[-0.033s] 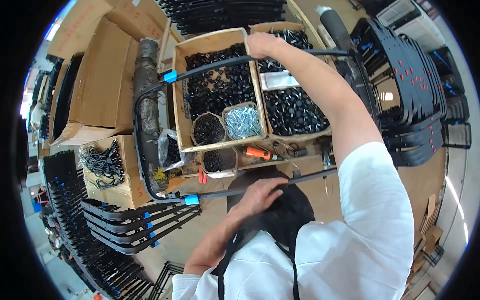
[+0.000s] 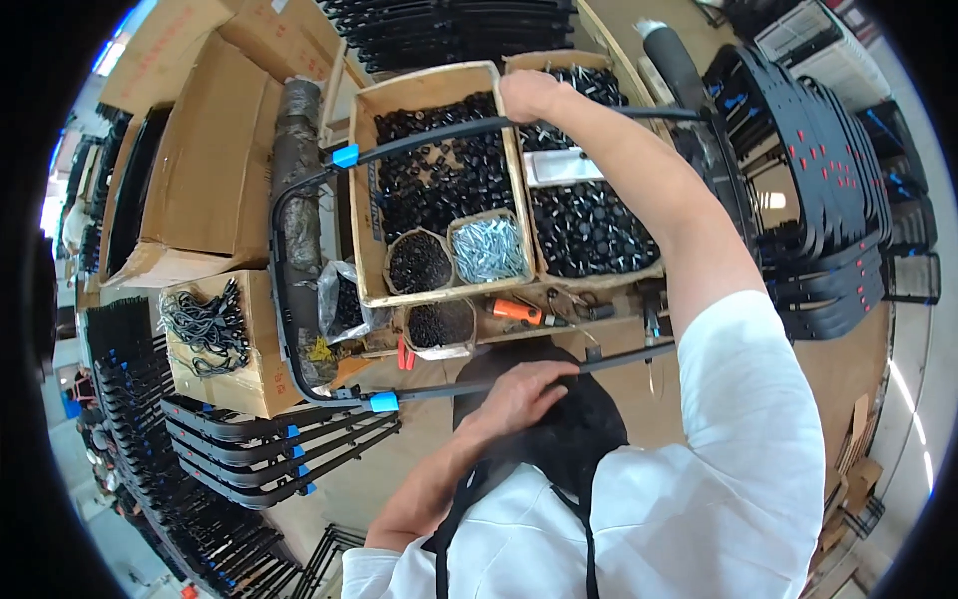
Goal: Assembling the handle and console components of a treadmill, including mechanical fastening and wire management.
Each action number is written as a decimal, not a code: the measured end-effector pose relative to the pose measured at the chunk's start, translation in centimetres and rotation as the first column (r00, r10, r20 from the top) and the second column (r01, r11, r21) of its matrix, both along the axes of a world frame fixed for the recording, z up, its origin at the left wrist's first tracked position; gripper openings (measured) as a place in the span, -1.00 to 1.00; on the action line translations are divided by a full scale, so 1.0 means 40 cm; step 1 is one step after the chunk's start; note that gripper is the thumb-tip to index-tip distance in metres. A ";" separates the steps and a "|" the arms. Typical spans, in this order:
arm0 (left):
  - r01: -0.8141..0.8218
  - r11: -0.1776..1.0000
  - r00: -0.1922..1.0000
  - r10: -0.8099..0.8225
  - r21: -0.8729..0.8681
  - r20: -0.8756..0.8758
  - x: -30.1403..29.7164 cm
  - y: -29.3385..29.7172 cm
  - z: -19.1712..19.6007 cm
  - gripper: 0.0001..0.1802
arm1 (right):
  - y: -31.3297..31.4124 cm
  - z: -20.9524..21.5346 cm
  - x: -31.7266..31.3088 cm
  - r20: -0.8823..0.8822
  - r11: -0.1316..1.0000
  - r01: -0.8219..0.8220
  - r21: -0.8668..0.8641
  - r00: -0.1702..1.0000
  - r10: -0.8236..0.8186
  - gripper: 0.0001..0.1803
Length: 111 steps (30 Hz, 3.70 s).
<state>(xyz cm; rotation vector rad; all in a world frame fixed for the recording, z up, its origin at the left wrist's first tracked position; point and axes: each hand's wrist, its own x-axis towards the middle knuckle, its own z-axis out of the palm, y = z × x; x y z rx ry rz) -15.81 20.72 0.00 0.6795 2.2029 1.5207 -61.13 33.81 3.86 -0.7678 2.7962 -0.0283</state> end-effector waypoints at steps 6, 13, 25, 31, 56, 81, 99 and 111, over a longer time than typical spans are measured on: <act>-0.003 1.000 0.998 0.003 0.011 -0.057 0.000 0.030 -0.011 -0.62 | 0.020 -0.016 0.000 -0.154 0.996 0.052 -0.066 0.986 -0.062 -0.60; -0.146 0.985 0.980 0.157 -0.094 0.123 -0.012 0.034 0.023 -0.67 | -0.058 0.149 0.033 0.178 0.982 0.069 0.177 0.979 -0.101 -0.57; 0.173 0.952 0.984 -0.155 -0.253 0.091 -0.028 0.033 0.010 -0.73 | -0.125 0.122 0.049 -0.078 0.952 0.133 0.277 0.990 -0.115 -0.22; 0.064 0.989 0.962 -0.027 -0.130 0.273 -0.040 0.032 0.015 -0.72 | -0.081 0.082 0.008 -0.096 0.961 0.048 0.273 0.995 -0.023 -0.31; 0.060 0.991 0.947 -0.018 -0.123 0.320 -0.019 0.024 0.001 -0.63 | -0.054 0.086 0.025 -0.097 0.862 -0.155 0.484 0.969 0.229 -0.71; 0.088 0.967 0.950 -0.010 -0.237 0.312 -0.042 0.017 0.032 -0.70 | -0.079 0.071 0.006 -0.213 0.916 -0.116 0.384 0.954 0.210 -0.69; 0.060 0.979 0.958 -0.001 -0.197 0.288 -0.008 0.053 -0.005 -0.53 | -0.075 0.035 0.030 -0.111 0.915 -0.115 0.387 0.979 0.170 -0.72; 0.099 0.970 0.930 -0.011 -0.222 0.367 -0.008 0.026 0.015 -0.56 | -0.139 0.058 0.031 0.041 0.856 -0.093 0.509 0.996 0.084 -0.39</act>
